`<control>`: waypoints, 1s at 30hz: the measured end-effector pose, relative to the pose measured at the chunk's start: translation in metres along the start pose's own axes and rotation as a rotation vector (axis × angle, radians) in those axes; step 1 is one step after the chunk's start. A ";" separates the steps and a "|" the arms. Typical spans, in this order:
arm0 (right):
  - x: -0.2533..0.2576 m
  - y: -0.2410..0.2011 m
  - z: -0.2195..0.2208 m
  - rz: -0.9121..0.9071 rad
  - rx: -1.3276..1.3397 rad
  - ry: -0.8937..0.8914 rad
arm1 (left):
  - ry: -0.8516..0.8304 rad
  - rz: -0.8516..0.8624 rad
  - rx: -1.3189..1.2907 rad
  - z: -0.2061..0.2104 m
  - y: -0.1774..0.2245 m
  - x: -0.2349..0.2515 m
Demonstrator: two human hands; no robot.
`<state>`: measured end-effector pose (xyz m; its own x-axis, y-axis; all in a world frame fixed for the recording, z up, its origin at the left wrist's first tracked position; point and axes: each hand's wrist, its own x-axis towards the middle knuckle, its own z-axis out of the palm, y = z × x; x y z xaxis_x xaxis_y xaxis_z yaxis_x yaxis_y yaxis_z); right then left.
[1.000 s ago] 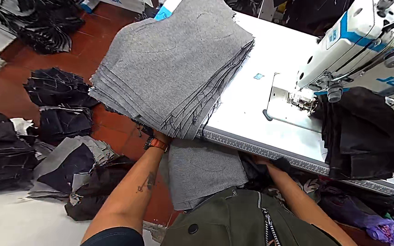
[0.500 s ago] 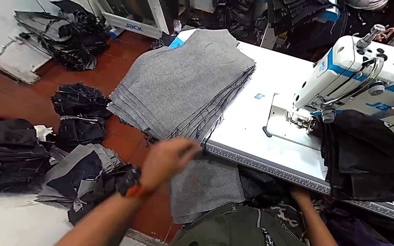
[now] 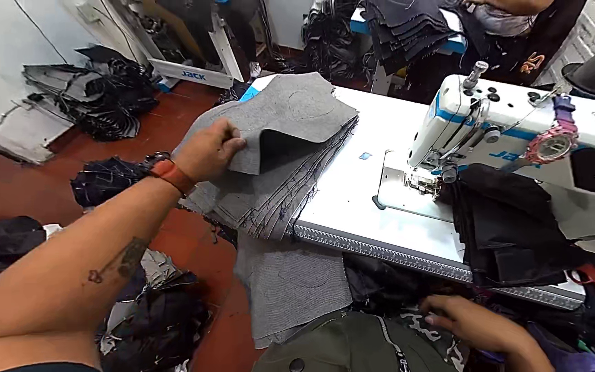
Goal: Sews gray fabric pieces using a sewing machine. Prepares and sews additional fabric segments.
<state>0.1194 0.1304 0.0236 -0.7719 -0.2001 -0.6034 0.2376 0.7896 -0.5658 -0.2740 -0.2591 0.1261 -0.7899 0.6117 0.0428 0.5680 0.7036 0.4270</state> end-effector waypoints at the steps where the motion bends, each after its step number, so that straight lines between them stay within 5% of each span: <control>1: -0.007 -0.020 -0.017 -0.137 -0.008 0.051 | 0.003 0.072 0.017 0.009 0.013 0.000; 6: 0.040 -0.118 -0.096 -0.711 0.174 0.557 | -0.319 0.480 -0.128 0.105 0.164 -0.064; 10: 0.168 -0.122 -0.109 -0.534 -0.153 0.722 | -0.772 0.974 -0.724 0.149 0.234 -0.105; 11: 0.190 -0.110 -0.092 -0.423 -0.313 0.714 | -0.729 0.995 -0.790 0.150 0.234 -0.097; 14: 0.188 -0.088 -0.034 -0.311 -0.423 0.842 | -0.150 0.801 -0.385 0.147 0.182 -0.035; 16: 0.159 -0.075 0.001 -0.242 -0.454 0.978 | -0.025 0.522 0.007 0.161 0.129 0.004; 18: 0.127 -0.057 0.028 -0.177 -0.467 1.012 | -0.036 0.395 0.192 0.188 0.103 0.016; 21: 0.080 -0.052 0.024 -0.105 -0.365 0.921 | -0.001 0.485 0.221 0.211 0.121 0.009; 25: 0.030 -0.038 -0.064 0.101 -0.355 1.158 | -0.062 0.578 0.013 0.219 0.146 0.015; 30: 0.035 0.037 -0.143 0.242 -0.418 1.192 | -0.512 0.417 -0.002 0.174 0.176 0.061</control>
<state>0.0163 0.2356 0.0621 -0.8345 0.4417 0.3295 0.4101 0.8972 -0.1641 -0.1818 -0.0349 0.0472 -0.2939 0.9276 -0.2304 0.8016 0.3705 0.4693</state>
